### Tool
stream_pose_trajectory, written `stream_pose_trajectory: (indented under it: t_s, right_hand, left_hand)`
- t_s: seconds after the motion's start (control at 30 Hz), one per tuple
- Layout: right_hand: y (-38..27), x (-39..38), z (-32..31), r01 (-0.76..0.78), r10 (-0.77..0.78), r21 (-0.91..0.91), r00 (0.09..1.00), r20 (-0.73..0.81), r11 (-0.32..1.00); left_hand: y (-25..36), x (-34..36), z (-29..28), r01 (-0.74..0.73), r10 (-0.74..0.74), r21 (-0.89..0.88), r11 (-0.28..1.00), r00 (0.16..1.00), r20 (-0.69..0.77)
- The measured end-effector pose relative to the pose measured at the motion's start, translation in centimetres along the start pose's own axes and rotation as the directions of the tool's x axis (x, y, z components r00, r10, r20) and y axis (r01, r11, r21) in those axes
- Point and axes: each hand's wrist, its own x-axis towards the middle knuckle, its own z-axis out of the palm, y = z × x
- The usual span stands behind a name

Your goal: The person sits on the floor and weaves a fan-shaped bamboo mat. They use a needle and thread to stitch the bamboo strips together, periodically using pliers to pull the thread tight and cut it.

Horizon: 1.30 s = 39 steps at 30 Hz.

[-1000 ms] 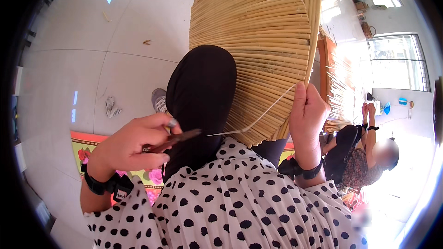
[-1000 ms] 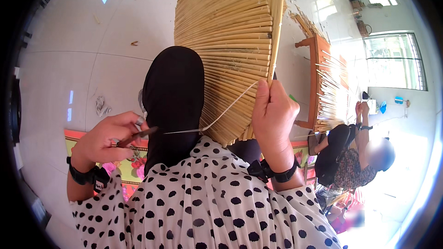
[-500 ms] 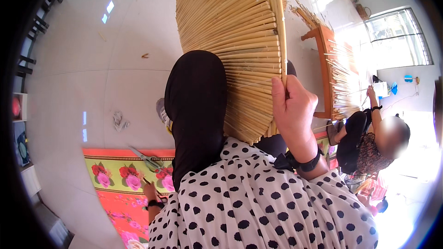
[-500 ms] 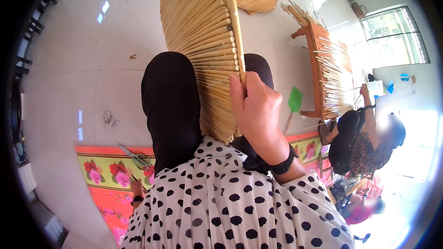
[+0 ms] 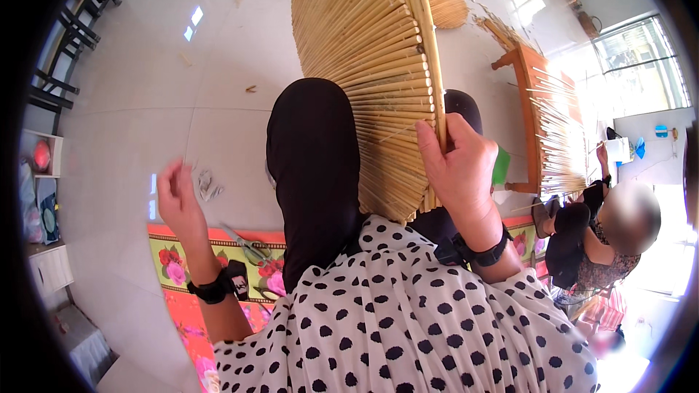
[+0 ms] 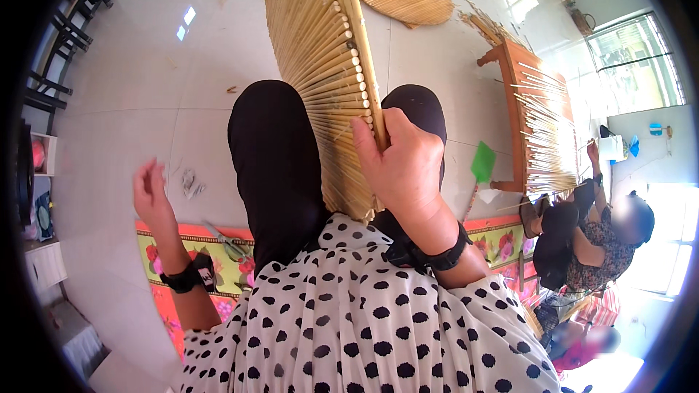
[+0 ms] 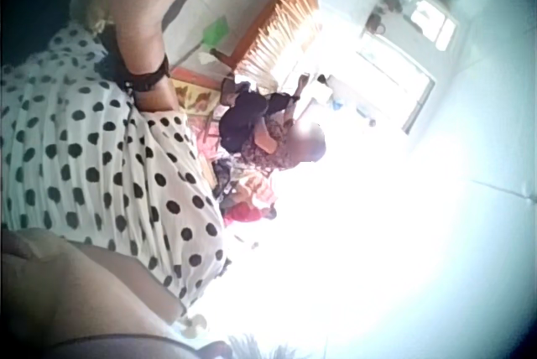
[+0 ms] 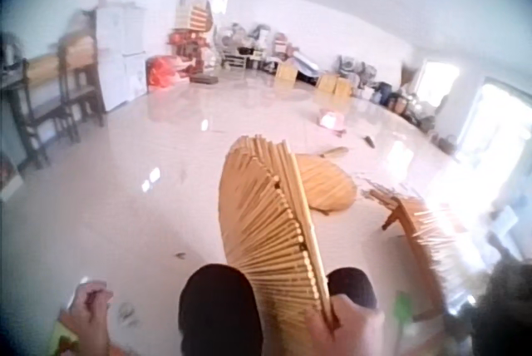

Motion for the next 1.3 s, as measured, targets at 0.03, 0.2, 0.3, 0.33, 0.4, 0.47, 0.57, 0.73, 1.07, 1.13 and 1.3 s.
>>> stream_pose_trajectory:
  t_s: [0.03, 0.2, 0.3, 0.33, 0.4, 0.47, 0.57, 0.73, 1.07, 1.13, 1.3]
  right_hand:
    - [0.1, -0.1, -0.1, -0.011, 0.011, 0.013, 1.000, -0.010, 1.000]
    - [0.4, -0.2, -0.1, 0.003, -0.002, 0.046, 1.000, -0.016, 0.999]
    - [0.8, -0.2, -0.4, 0.008, -0.007, 0.052, 1.000, -0.016, 0.999]
    - [1.0, -0.2, -0.5, 0.013, -0.012, 0.038, 1.000, -0.019, 0.999]
    - [1.2, -0.1, -0.6, 0.030, -0.030, 0.021, 0.999, -0.022, 0.999]
    - [1.4, -0.1, -0.6, 0.041, -0.041, 0.007, 0.999, -0.016, 0.999]
    - [1.7, -0.2, -0.8, 0.050, -0.050, -0.001, 0.999, -0.007, 0.999]
    - [1.9, 0.1, -0.7, 0.022, -0.022, 0.038, 1.000, 0.002, 0.999]
    - [1.2, -0.1, -0.6, 0.064, -0.064, 0.031, 0.998, 0.003, 0.997]
    - [0.9, -0.1, -0.8, 0.086, -0.086, -0.027, 0.996, 0.020, 0.996]
    - [0.6, -0.2, -0.7, 0.099, -0.098, -0.064, 0.995, 0.018, 0.993]
  left_hand:
    - [4.6, 0.1, 1.3, -0.123, 0.136, -0.122, 0.985, 0.986, 0.099]
    - [14.1, -3.5, 10.4, -0.403, 0.574, -0.419, 0.813, 0.672, 0.467]
    - [14.5, -6.0, 14.6, -0.437, 0.576, -0.376, 0.817, 0.652, 0.494]
    - [14.6, -6.6, 15.6, -0.404, 0.554, -0.383, 0.831, 0.674, 0.488]
    - [14.7, -7.3, 16.7, -0.342, 0.505, -0.390, 0.855, 0.720, 0.475]
    - [14.4, -7.4, 17.3, -0.305, 0.503, -0.428, 0.851, 0.710, 0.493]
    - [15.2, -7.1, 16.9, -0.159, 0.446, -0.487, 0.859, 0.700, 0.558]
    - [15.3, -5.8, 15.9, 0.306, 0.238, -0.448, 0.840, 0.535, 0.811]
    - [16.6, -3.2, 13.5, -0.043, 0.379, -0.416, 0.908, 0.503, 0.777]
    - [16.4, -3.4, 13.3, -0.069, 0.396, -0.421, 0.904, 0.505, 0.767]
    - [15.8, -3.3, 13.3, -0.092, 0.414, -0.431, 0.898, 0.515, 0.751]
